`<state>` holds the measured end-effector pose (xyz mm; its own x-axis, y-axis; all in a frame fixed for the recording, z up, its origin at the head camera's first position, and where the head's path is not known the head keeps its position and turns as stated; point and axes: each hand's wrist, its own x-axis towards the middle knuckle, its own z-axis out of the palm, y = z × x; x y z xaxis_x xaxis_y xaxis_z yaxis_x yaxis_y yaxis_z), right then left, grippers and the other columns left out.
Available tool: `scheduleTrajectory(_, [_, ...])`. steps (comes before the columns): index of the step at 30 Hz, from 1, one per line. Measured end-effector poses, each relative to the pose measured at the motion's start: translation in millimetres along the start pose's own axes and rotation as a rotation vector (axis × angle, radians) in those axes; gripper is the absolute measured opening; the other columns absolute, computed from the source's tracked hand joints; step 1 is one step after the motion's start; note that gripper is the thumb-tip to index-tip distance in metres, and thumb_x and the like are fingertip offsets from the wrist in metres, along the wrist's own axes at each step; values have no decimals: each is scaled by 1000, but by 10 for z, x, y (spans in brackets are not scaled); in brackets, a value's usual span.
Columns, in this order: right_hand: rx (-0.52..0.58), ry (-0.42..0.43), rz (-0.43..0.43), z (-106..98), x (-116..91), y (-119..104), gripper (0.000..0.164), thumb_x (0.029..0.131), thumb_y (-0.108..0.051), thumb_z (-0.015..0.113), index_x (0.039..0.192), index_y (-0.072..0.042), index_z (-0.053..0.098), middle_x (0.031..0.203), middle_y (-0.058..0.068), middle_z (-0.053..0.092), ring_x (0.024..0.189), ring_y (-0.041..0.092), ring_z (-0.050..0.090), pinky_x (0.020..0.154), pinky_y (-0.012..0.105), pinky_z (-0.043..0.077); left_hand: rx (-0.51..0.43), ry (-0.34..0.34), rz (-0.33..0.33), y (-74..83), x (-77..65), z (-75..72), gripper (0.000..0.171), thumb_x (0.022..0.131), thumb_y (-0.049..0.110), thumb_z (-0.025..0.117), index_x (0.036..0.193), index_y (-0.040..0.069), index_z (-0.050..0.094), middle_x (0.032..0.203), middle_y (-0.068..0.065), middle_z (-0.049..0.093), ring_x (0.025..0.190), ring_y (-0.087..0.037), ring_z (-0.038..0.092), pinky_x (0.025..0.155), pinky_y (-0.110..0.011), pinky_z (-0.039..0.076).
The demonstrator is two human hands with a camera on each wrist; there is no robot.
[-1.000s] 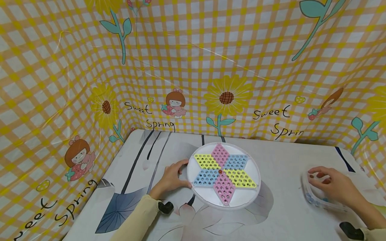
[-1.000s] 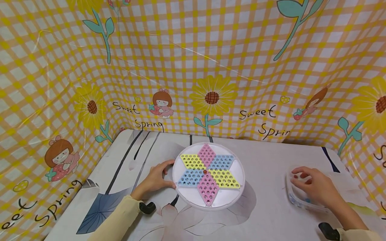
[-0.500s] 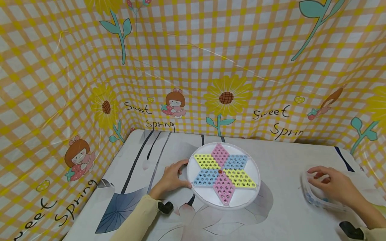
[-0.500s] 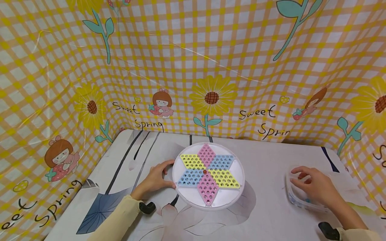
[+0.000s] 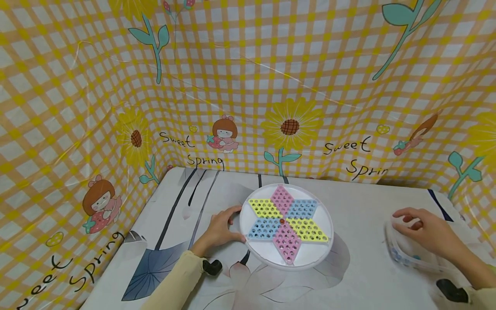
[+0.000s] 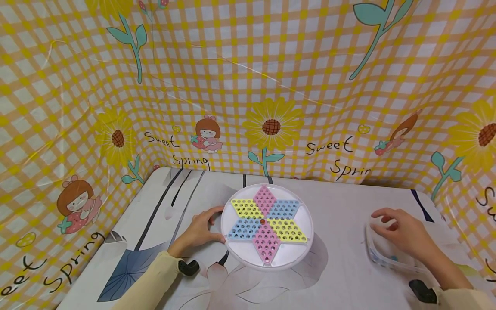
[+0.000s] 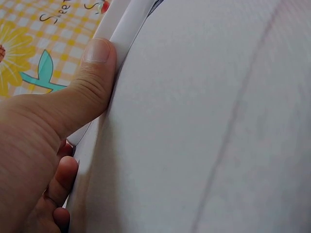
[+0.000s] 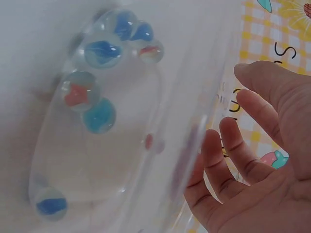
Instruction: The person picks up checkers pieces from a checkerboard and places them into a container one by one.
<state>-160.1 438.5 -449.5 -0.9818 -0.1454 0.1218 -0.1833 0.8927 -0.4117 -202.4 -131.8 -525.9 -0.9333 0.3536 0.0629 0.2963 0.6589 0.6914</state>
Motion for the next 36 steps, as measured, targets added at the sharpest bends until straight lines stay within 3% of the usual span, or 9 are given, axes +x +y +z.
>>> scheduleTrajectory(5, [0,-41,7,-34,37,-48,34,92,-25,79,116,-3,69,99,19,69,79,25,63,60,34,47,-6,-1,-3,-1,-5,-3,97,68,38,97,150,18,50,90,2,49,84,-16,42,86,-43,26])
scheduleTrajectory(12, [-11,-10,-25,-25,57,-149,35,90,-23,80,117,-3,69,99,18,69,76,19,62,58,29,45,-2,-1,-1,6,2,-10,96,68,38,97,150,17,51,90,2,49,84,-16,43,86,-42,26])
scheduleTrajectory(22, [-4,-18,-30,2,139,-271,37,90,-24,81,117,-3,69,101,20,68,79,23,63,59,28,45,11,-7,-12,-1,3,-3,97,68,37,97,150,16,50,91,2,50,84,-16,43,87,-43,26])
scheduleTrajectory(31, [38,34,-116,95,242,-413,32,88,-21,83,114,-8,71,100,14,68,75,6,58,59,27,46,12,0,-10,-20,11,6,97,68,39,97,150,17,50,90,2,50,84,-16,43,87,-42,26])
scheduleTrajectory(36, [36,35,-128,139,305,-495,33,88,-22,83,115,-8,71,100,13,68,78,16,62,61,28,46,11,2,-13,-30,13,12,97,68,40,97,150,18,50,90,3,49,84,-16,43,86,-42,26])
